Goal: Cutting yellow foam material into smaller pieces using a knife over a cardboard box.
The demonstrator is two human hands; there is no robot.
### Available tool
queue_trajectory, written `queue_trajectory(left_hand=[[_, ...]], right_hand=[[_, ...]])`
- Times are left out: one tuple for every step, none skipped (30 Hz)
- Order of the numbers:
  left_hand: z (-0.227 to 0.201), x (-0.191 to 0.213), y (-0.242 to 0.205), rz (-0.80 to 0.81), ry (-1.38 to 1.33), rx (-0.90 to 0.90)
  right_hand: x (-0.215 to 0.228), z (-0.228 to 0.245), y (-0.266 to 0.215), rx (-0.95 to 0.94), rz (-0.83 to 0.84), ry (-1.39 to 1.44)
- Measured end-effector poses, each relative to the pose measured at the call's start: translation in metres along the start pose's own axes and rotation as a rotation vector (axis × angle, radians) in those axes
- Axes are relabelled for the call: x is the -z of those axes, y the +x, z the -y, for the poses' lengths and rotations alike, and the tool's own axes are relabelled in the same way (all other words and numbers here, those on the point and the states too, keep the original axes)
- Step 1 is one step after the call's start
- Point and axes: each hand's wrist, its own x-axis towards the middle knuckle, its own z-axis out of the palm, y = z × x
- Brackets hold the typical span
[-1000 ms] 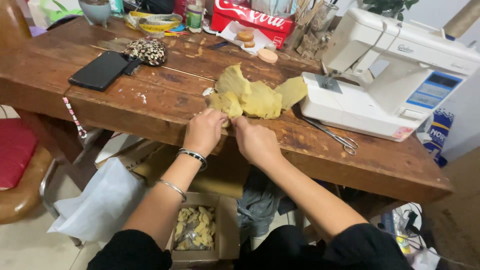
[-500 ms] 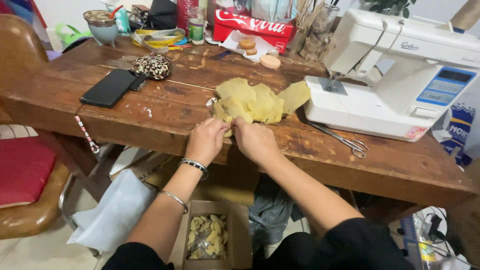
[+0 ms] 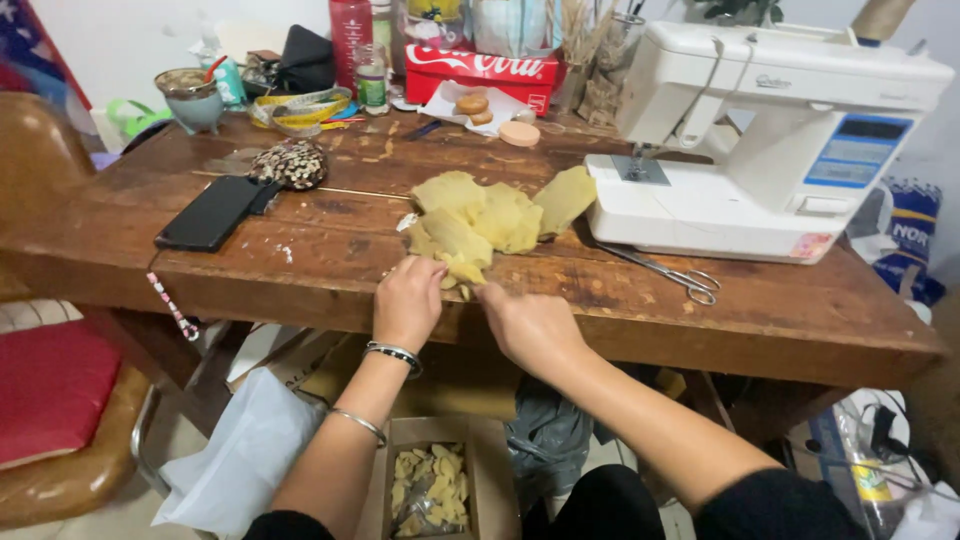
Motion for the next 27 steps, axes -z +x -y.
queue_trajectory(left_hand=[[0.001,0.0,0.001,0.002,0.002,-0.016],[0.002,0.0,0.003,0.021,0.017,-0.019],[0.003,0.002,0.001,0.04,0.034,-0.016],[0.001,0.005,0.002,0.043,0.038,-0.025],[-0.001,0.007,0.002,0.061,0.083,-0.011],[-0.002,0.009,0.003,0.078,0.128,0.002],[-0.004,0.011,0.006,0.089,0.125,-0.005],[-0.005,0.013,0.01,0.086,0.152,0.012],[-0.004,0.016,0.015,0.075,0.184,0.035],[0.002,0.014,0.019,0.076,0.187,0.032],[0.007,0.011,0.023,0.064,0.17,0.095],[0.013,0.008,0.028,0.052,0.154,0.157],[0.017,0.006,0.032,0.054,0.158,0.153],[0.021,0.004,0.036,0.033,0.165,0.255],[0.024,0.001,0.041,0.012,0.17,0.358],[0.041,0.0,0.044,0.015,0.173,0.353],[0.06,-0.001,0.046,-0.049,0.196,0.478],[0.078,-0.002,0.049,-0.114,0.218,0.602],[0.1,0.004,0.047,-0.116,0.221,0.603],[0.122,0.01,0.045,-0.163,0.238,0.596],[0.146,0.019,0.042,-0.206,0.259,0.588],[0.137,0.032,0.046,-0.206,0.267,0.586],[0.127,0.043,0.05,-0.211,0.106,0.576],[0.117,0.055,0.053,-0.215,-0.054,0.562],[0.108,0.064,0.053,-0.213,-0.054,0.561],[0.1,0.074,0.052,-0.219,-0.17,0.539],[0.091,0.084,0.048,-0.225,-0.287,0.52]], right_hand=[[-0.015,-0.001,0.014,-0.01,-0.011,0.005],[-0.029,-0.002,0.028,0.007,-0.079,-0.002],[-0.043,-0.003,0.042,0.029,-0.142,-0.008],[-0.052,-0.003,0.047,0.023,-0.148,-0.003],[-0.061,-0.003,0.051,0.046,-0.182,-0.024],[-0.071,-0.004,0.057,0.067,-0.216,-0.046],[-0.05,-0.005,0.039,0.055,-0.214,-0.041],[-0.03,-0.005,0.022,0.114,-0.248,-0.049],[-0.009,-0.004,0.009,0.184,-0.286,-0.059],[-0.004,-0.007,-0.003,0.183,-0.288,-0.056],[0.0,-0.012,-0.015,0.193,-0.294,-0.07],[0.004,-0.017,-0.027,0.204,-0.299,-0.084],[-0.002,-0.02,-0.028,0.2,-0.303,-0.08],[-0.009,-0.023,-0.028,0.217,-0.3,-0.113],[-0.015,-0.027,-0.028,0.233,-0.296,-0.147],[-0.019,-0.031,-0.032,0.228,-0.298,-0.142],[-0.022,-0.034,-0.034,0.255,-0.301,-0.168],[-0.026,-0.038,-0.036,0.281,-0.304,-0.194],[-0.02,-0.043,-0.036,0.284,-0.305,-0.192],[-0.014,-0.048,-0.035,0.282,-0.289,-0.135],[-0.009,-0.051,-0.035,0.28,-0.273,-0.071],[-0.008,-0.054,-0.029,0.281,-0.276,-0.064],[-0.008,-0.057,-0.023,0.269,-0.312,-0.063],[-0.007,-0.06,-0.018,0.256,-0.347,-0.061],[-0.006,-0.061,-0.013,0.253,-0.346,-0.06],[-0.006,-0.061,-0.009,0.239,-0.385,-0.045],[-0.007,-0.061,-0.006,0.227,-0.421,-0.031]])
